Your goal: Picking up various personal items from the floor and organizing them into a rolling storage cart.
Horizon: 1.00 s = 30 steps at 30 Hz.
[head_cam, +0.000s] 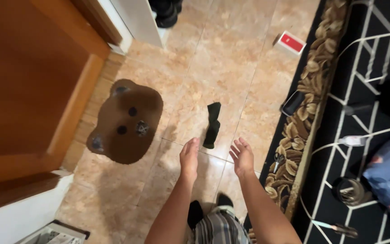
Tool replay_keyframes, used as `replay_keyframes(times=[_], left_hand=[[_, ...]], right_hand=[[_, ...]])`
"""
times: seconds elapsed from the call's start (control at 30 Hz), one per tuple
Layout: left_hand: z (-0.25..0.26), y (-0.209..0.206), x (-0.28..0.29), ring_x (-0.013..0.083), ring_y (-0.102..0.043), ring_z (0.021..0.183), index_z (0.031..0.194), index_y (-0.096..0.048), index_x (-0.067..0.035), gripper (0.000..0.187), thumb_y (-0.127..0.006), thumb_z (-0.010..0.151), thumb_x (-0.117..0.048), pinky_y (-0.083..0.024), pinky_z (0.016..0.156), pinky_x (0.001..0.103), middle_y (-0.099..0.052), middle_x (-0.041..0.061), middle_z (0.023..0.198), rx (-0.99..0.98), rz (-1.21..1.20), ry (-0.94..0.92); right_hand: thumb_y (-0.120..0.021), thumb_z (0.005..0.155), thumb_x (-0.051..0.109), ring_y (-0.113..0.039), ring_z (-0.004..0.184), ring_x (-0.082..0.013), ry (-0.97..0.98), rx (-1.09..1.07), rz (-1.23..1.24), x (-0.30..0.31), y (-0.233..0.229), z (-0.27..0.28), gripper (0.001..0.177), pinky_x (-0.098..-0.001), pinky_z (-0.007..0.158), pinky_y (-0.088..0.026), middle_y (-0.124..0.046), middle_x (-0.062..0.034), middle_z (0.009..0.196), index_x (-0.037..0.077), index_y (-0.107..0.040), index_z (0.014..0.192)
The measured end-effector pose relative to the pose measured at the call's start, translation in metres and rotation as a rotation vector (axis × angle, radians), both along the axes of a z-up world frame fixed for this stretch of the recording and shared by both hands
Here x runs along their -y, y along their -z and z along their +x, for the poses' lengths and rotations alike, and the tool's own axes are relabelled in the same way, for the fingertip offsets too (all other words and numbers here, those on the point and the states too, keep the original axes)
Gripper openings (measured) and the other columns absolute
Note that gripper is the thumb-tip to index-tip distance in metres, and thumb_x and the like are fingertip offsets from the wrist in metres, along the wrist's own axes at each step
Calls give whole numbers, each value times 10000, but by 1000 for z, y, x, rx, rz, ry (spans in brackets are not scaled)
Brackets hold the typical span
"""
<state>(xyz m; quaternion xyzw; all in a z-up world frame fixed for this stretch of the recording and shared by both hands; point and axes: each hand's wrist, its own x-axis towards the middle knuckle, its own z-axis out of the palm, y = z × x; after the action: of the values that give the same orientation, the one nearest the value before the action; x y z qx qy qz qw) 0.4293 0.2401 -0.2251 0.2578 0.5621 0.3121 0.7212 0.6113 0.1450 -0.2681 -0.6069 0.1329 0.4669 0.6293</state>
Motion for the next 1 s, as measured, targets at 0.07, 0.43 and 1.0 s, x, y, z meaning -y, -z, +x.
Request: replay_keyframes(times=[0.07, 0.43, 1.0], left_hand=[[18, 40, -20, 197, -609, 1212, 1287, -692, -27, 418, -648, 983, -310, -442, 1051, 340, -701, 86, 1282, -43, 21, 3], [79, 315, -36, 188, -652, 1184, 1282, -677, 0, 423, -606, 1000, -307, -461, 1048, 298, -726, 108, 1260, -208, 115, 100], [82, 346, -23, 129, -680, 888, 1266, -631, 8, 377, -704, 928, -142, -541, 768, 310, -739, 58, 1016, -160, 79, 83]], right_hand=[[-585, 964, 177, -580, 1209, -268, -1, 3, -15, -16, 45, 15, 540, -415, 1005, -486, -572, -100, 1411, 80, -456, 1479], [-600, 961, 203, -592, 1162, -227, -186, 14, -145, -53, 277, 29, 493, -390, 978, -491, -619, -73, 1307, 83, -502, 1429], [-500, 908, -95, -660, 982, -219, -381, -97, 80, -69, 292, -6, 698, -344, 800, -548, -673, -164, 1210, 99, -408, 1572]])
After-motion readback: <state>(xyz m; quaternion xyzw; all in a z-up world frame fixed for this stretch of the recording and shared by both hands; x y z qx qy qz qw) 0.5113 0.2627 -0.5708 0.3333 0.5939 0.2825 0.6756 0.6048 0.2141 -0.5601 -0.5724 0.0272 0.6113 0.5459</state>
